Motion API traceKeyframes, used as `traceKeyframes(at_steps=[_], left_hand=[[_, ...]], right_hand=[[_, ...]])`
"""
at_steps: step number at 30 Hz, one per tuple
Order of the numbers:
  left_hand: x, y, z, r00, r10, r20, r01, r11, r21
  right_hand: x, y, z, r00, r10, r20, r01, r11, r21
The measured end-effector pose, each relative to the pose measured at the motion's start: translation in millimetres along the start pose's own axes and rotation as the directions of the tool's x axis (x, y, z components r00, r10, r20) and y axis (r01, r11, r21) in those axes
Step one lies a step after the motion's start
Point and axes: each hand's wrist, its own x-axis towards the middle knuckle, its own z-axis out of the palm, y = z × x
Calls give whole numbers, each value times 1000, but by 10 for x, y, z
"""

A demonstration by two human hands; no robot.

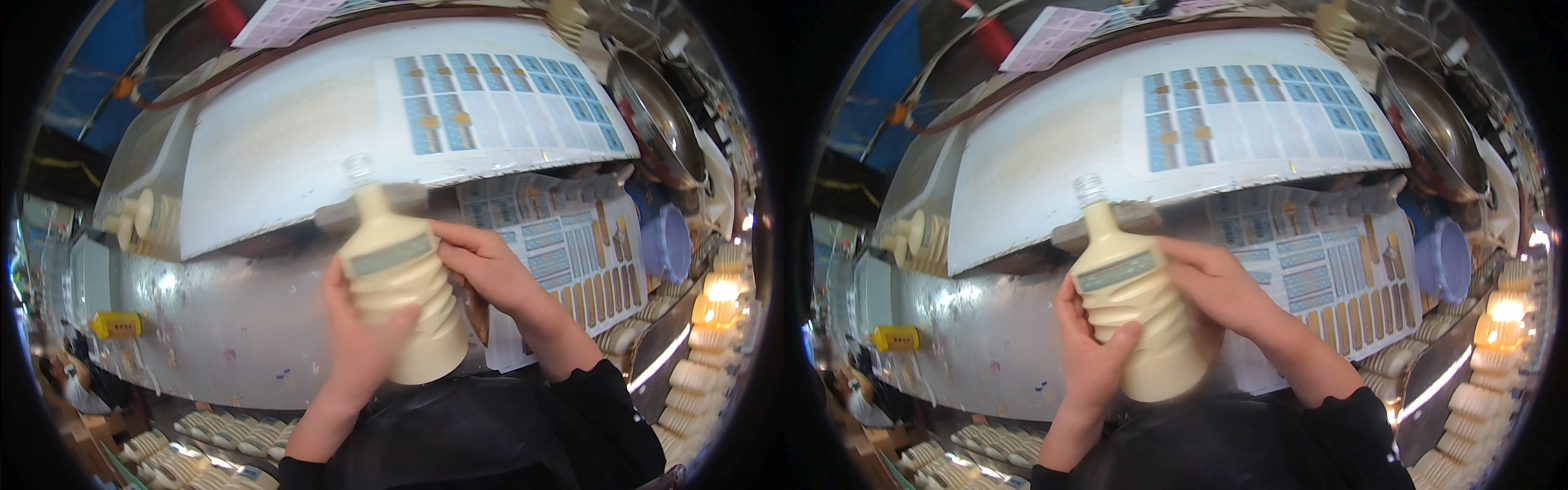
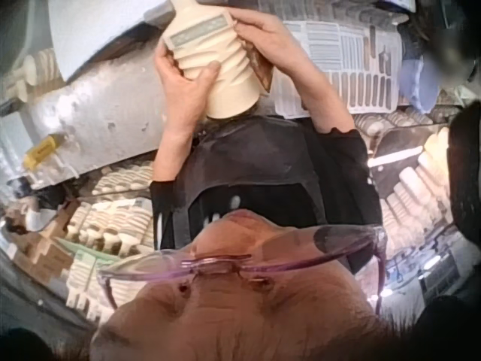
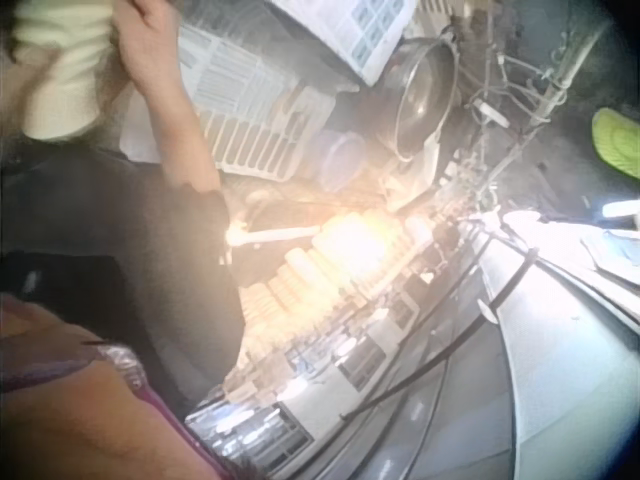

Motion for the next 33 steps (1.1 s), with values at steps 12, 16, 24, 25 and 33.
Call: traceKeyframes(at_steps=[12,16,24,25,33], left_hand=[[19,41,12,996,85,-14,-81,977,199],[51,-81,-9,998,61,-33,-59,995,75],[277,-105,-182,988,118,-102,-132,981,-143],[274,-14,-105,985,76,-154,-112,964,-241],[269,53,-38,986,7,-167,-67,933,-355]], right_hand=[[23,85,48,994,85,-72,-84,996,29],[3,78,-4,993,26,-113,-37,995,-94],[92,27,71,993,-67,-94,60,996,-68],[102,39,72,993,-77,-90,71,995,-65],[196,149,49,995,-62,-82,55,995,-86]])
